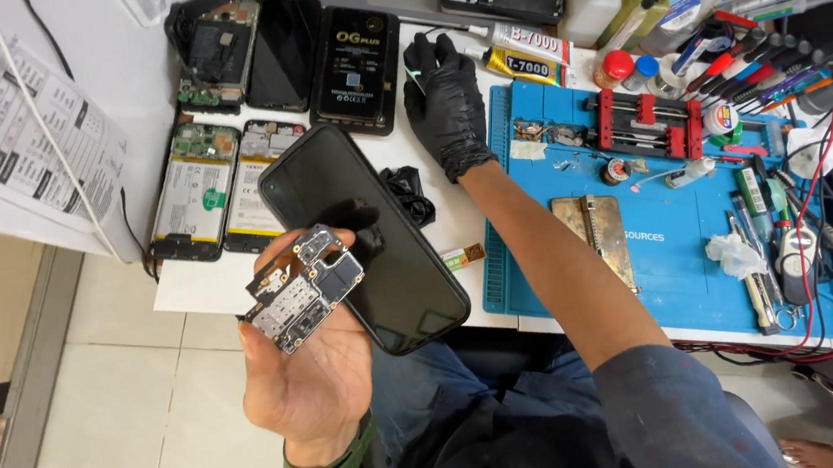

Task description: A technician is inspecting a mobile phone motherboard at a repair station, using a laptop and a smartphone for reference.

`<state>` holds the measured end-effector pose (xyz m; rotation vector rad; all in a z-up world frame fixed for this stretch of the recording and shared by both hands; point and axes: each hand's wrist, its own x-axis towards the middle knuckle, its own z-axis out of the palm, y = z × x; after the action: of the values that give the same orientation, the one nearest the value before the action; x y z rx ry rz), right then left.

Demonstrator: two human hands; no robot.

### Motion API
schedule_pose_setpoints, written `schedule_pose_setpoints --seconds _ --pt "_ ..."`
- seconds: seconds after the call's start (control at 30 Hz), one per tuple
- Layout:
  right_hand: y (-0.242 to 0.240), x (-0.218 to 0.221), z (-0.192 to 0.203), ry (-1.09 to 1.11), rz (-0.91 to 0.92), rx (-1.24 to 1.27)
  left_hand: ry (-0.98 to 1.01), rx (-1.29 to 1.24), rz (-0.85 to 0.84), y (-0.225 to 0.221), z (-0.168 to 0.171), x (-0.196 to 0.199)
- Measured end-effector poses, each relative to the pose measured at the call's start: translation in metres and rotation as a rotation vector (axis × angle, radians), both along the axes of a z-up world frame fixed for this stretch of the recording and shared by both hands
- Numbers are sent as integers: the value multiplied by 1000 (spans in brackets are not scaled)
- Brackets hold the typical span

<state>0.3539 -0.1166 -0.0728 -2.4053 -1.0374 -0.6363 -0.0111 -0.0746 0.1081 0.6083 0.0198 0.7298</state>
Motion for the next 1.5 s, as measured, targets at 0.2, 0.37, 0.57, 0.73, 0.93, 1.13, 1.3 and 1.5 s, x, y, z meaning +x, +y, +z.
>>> schedule_pose_setpoints --seconds 0.2,0.37,0.57,0.73,0.93,1.13,1.3,1.5 --pt "-1 1 -10 35 -94 -20 49 -7 79 0 2 -1" --pt "0 4 -18 -26 12 42 49 -10 121 4 -2 -3" --pt "-2 -2 -8 21 -35 34 94 -1 168 6 -4 -5" --pt "-3 0 -7 -6 -52 -34 57 -52 123 8 -5 -5" --pt "-2 -1 -5 -2 -83 -68 104 17 187 7 -6 -1" --pt "-3 -5 5 -19 -38 -54 111 22 200 8 -8 -2" --pt "-5 -4 1 -7 -62 -53 115 17 201 7 -8 -1" --pt "-4 -1 -7 -12 -80 -44 132 46 201 8 -10 -2"
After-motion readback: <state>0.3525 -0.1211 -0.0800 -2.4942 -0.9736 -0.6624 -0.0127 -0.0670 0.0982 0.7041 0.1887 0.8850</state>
